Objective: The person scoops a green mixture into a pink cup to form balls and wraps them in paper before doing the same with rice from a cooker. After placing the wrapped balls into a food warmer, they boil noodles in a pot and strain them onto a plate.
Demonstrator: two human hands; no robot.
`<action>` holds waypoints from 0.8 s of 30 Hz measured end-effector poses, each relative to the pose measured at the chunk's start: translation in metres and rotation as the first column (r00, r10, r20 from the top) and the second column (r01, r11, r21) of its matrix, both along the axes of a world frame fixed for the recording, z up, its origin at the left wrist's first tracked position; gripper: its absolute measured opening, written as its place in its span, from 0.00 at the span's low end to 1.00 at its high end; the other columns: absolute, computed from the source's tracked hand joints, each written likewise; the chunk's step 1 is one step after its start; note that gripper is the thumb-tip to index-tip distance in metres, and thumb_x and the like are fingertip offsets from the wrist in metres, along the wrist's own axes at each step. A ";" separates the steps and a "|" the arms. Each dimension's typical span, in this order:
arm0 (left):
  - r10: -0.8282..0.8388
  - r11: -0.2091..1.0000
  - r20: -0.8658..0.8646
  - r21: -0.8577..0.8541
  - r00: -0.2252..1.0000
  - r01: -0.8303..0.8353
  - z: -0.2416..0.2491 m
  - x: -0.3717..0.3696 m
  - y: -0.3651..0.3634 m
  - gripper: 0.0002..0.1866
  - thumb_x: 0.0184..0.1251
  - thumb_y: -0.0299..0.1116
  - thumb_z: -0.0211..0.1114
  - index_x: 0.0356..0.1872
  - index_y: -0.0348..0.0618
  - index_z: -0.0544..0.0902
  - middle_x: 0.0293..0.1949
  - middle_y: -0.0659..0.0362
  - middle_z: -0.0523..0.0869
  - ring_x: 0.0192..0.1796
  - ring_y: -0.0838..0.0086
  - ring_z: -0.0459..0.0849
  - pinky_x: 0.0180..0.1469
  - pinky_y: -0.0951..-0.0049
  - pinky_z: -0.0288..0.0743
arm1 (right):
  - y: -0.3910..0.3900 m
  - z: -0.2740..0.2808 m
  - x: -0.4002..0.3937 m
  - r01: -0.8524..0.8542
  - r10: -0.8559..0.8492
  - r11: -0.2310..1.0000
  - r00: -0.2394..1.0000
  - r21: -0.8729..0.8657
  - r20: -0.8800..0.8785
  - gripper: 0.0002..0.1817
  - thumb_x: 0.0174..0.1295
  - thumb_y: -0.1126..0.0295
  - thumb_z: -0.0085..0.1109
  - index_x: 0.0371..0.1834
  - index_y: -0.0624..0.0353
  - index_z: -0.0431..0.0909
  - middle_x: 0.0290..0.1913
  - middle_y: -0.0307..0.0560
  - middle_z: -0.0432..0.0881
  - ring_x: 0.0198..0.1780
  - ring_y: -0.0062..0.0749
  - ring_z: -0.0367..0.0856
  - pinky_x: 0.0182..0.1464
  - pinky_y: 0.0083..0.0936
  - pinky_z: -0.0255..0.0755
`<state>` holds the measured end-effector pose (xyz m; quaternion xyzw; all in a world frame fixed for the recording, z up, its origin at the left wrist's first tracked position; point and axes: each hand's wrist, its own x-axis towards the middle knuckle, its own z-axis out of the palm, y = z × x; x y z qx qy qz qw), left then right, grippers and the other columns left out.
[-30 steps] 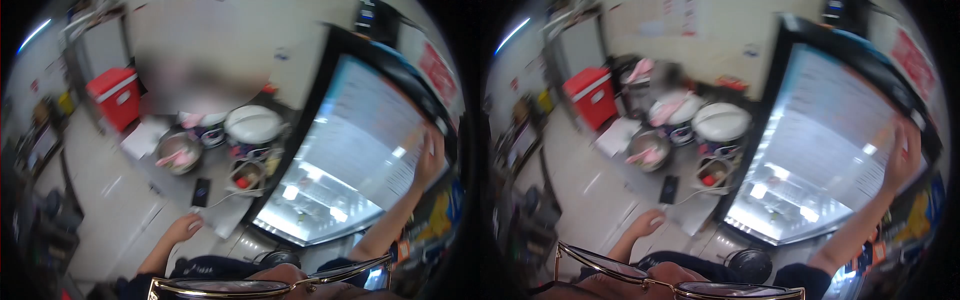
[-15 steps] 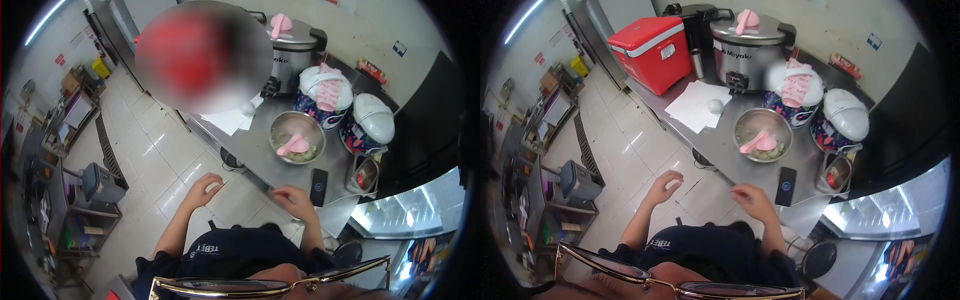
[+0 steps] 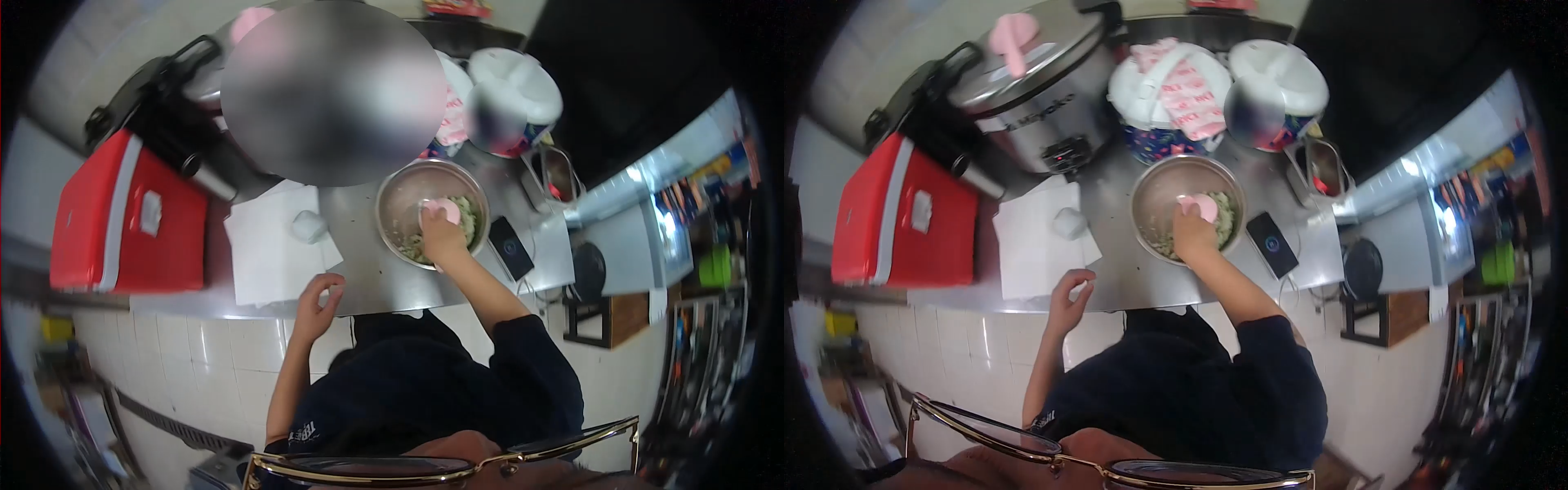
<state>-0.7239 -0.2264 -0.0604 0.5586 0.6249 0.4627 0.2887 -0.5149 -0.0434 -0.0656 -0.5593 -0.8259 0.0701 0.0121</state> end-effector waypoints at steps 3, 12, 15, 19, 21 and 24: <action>-0.088 0.995 0.205 -0.027 0.975 0.095 -0.021 -0.023 0.043 0.09 0.61 0.24 0.60 0.42 0.37 0.77 0.43 0.56 0.80 0.49 0.69 0.78 0.54 0.69 0.70 | 0.017 0.002 0.000 0.001 0.002 1.000 0.980 -0.013 0.200 0.24 0.57 0.67 0.52 0.59 0.55 0.65 0.45 0.55 0.75 0.34 0.43 0.83 0.32 0.33 0.78; 0.011 0.990 0.548 -0.125 0.836 0.069 -0.084 0.042 0.195 0.24 0.65 0.32 0.59 0.61 0.38 0.67 0.57 0.53 0.73 0.60 0.69 0.70 0.62 0.69 0.61 | 0.034 0.022 0.031 0.172 -0.221 0.971 0.908 0.163 0.357 0.32 0.60 0.70 0.46 0.70 0.49 0.53 0.42 0.53 0.78 0.35 0.37 0.83 0.30 0.32 0.78; 0.040 0.983 0.751 -0.148 0.659 0.109 -0.088 0.057 0.204 0.21 0.67 0.30 0.56 0.61 0.39 0.69 0.55 0.56 0.76 0.55 0.73 0.73 0.59 0.73 0.64 | 0.029 0.015 0.024 0.298 -0.244 0.950 0.896 -0.095 0.371 0.34 0.60 0.73 0.44 0.71 0.54 0.48 0.41 0.57 0.79 0.36 0.42 0.83 0.36 0.32 0.79; 0.119 0.991 0.814 -0.129 0.568 -0.023 -0.088 0.064 0.205 0.19 0.68 0.24 0.53 0.59 0.38 0.72 0.54 0.59 0.78 0.52 0.75 0.76 0.57 0.76 0.66 | 0.010 0.016 0.009 0.124 -0.080 0.988 0.920 -0.092 0.384 0.31 0.60 0.72 0.46 0.69 0.60 0.54 0.36 0.51 0.82 0.36 0.39 0.83 0.35 0.28 0.79; 0.083 0.996 0.736 -0.046 0.672 -0.073 -0.092 0.061 0.204 0.20 0.66 0.24 0.54 0.60 0.36 0.71 0.55 0.59 0.77 0.55 0.74 0.75 0.58 0.75 0.66 | 0.008 0.036 0.013 0.048 0.019 0.986 0.916 -0.158 0.401 0.30 0.60 0.72 0.46 0.68 0.57 0.55 0.36 0.51 0.82 0.36 0.39 0.83 0.35 0.28 0.79; 0.093 0.979 0.879 -0.166 0.467 0.117 -0.089 0.056 0.199 0.20 0.65 0.21 0.54 0.59 0.35 0.72 0.63 0.56 0.70 0.64 0.71 0.68 0.65 0.73 0.58 | 0.024 0.051 0.031 -0.011 0.160 0.958 0.849 -0.287 0.504 0.28 0.62 0.70 0.44 0.68 0.50 0.57 0.37 0.49 0.81 0.35 0.40 0.83 0.34 0.30 0.79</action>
